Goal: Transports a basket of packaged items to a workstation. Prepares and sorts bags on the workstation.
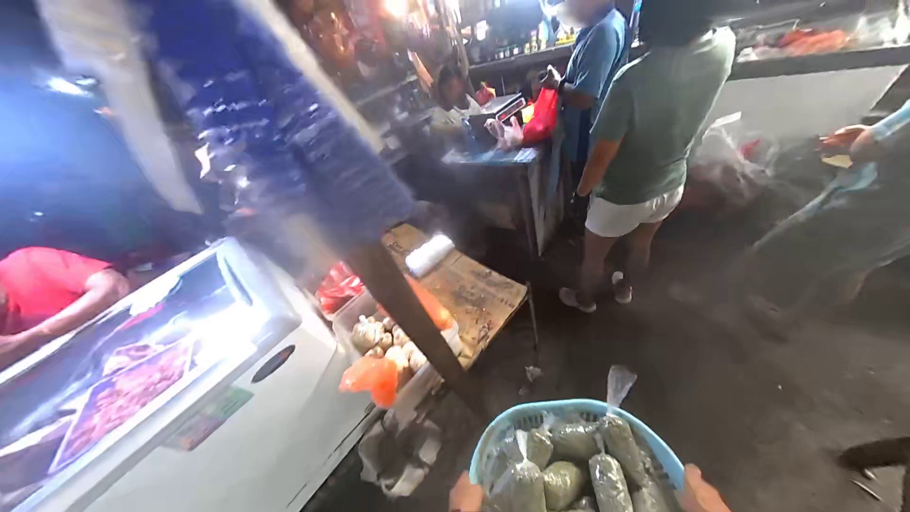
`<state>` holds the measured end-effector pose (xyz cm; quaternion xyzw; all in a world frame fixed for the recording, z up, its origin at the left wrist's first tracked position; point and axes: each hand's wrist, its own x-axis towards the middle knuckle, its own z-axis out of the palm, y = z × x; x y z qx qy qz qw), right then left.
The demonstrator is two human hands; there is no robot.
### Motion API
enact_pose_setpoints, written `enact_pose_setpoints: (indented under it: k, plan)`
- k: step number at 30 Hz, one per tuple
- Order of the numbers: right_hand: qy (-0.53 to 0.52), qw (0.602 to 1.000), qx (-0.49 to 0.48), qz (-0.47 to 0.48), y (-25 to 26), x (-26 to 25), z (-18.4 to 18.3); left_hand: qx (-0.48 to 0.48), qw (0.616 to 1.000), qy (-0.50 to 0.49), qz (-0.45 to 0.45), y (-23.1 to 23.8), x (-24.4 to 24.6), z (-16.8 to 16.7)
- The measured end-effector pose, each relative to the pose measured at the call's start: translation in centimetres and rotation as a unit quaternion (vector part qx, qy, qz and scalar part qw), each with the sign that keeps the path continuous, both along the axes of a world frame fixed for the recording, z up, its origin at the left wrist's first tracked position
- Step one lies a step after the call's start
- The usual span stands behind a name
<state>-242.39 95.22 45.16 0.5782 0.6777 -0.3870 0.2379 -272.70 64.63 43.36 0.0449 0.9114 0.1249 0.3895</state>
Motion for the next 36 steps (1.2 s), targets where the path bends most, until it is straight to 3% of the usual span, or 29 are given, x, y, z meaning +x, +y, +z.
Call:
enact_pose_setpoints:
  k: [3,9,14,19,23,26,29,33,36]
  plan:
    - [0.002,0.999,0.034,0.011,8.7,-3.0,0.4,0.034,0.999,0.026,0.012,6.4,-1.6,1.0]
    - [0.045,0.994,0.062,0.075,20.3,-11.7,6.5,0.06,0.994,0.04,0.079,15.9,-6.3,5.8]
    - [0.042,0.987,0.06,0.142,26.5,-21.3,6.1,0.077,0.981,0.039,0.175,20.0,-11.7,4.1]
    - [0.044,0.958,0.11,0.262,33.6,-34.9,7.1,0.091,0.958,0.056,0.265,24.2,-18.7,3.4]
    - [0.07,0.928,0.116,0.346,35.8,-44.8,11.1,0.078,0.939,0.05,0.332,25.3,-20.7,4.2]
    - [0.078,0.913,0.107,0.385,36.6,-50.2,11.9,0.092,0.912,0.088,0.39,25.7,-20.9,3.2]
    - [0.101,0.884,0.095,0.446,37.4,-55.5,11.6,0.131,0.858,0.107,0.484,26.5,-20.0,2.1]
    - [0.079,0.828,0.071,0.551,36.9,-64.8,10.4,0.081,0.815,0.074,0.569,28.5,-19.6,3.2]
    - [0.076,0.77,0.058,0.631,36.2,-72.3,9.8,0.073,0.757,0.058,0.647,31.4,-20.0,2.9]
